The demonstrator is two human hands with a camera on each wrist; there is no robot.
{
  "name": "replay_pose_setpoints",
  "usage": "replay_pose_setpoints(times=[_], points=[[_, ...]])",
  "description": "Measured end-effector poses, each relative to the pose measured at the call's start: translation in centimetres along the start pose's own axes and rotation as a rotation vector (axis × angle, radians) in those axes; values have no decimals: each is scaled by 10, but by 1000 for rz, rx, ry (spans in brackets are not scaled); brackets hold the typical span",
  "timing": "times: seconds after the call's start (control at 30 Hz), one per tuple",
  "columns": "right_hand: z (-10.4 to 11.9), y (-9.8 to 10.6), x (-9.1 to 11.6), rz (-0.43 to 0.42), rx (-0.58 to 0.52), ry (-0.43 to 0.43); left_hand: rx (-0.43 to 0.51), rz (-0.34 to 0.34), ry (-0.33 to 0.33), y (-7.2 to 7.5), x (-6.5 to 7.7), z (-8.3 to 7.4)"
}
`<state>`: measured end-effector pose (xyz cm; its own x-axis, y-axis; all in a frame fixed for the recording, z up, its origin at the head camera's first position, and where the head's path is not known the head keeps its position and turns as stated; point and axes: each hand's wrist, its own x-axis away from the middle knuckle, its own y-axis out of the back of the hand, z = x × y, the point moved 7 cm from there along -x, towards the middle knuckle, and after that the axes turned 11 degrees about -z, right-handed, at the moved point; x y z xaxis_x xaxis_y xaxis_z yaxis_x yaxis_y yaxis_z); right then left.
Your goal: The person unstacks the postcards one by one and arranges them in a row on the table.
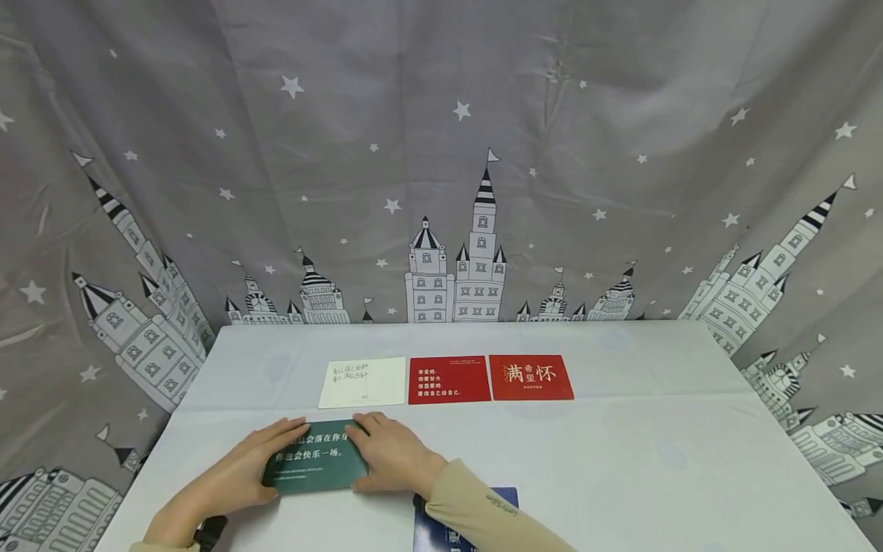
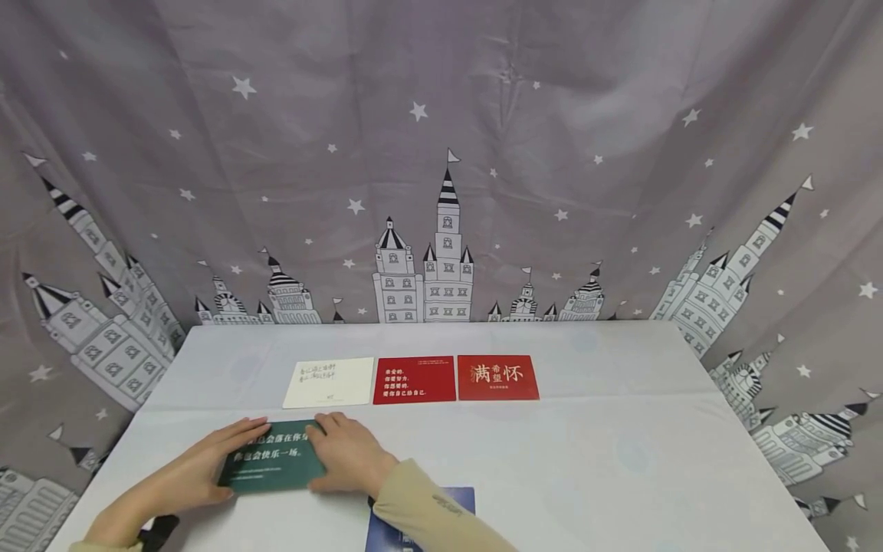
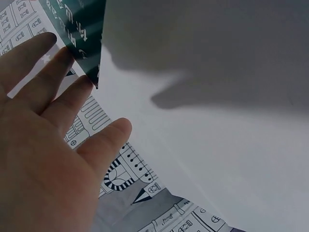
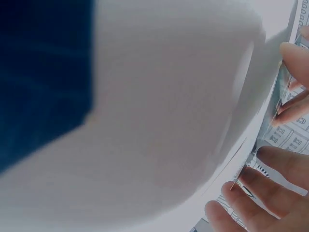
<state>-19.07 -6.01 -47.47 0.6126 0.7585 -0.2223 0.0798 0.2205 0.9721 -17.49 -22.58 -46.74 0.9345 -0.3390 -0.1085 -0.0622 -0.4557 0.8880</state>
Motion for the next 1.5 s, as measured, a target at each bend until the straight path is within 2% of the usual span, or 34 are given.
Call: replay_pose_setpoints(times=[0.27,0.57,0.97,1.5], points=[[0,-8,-8,28,-28,-51,-17,25,17,-1,0,8],[1,-12,-13,59,-65,-66,-15,60,64,-5,-1,18],[4,-16,-18,80,-59,-75,-1,72,85,-6,-2,29],[5,-18,-17,112,-62,-92,16,91,80,-5,-2,25]])
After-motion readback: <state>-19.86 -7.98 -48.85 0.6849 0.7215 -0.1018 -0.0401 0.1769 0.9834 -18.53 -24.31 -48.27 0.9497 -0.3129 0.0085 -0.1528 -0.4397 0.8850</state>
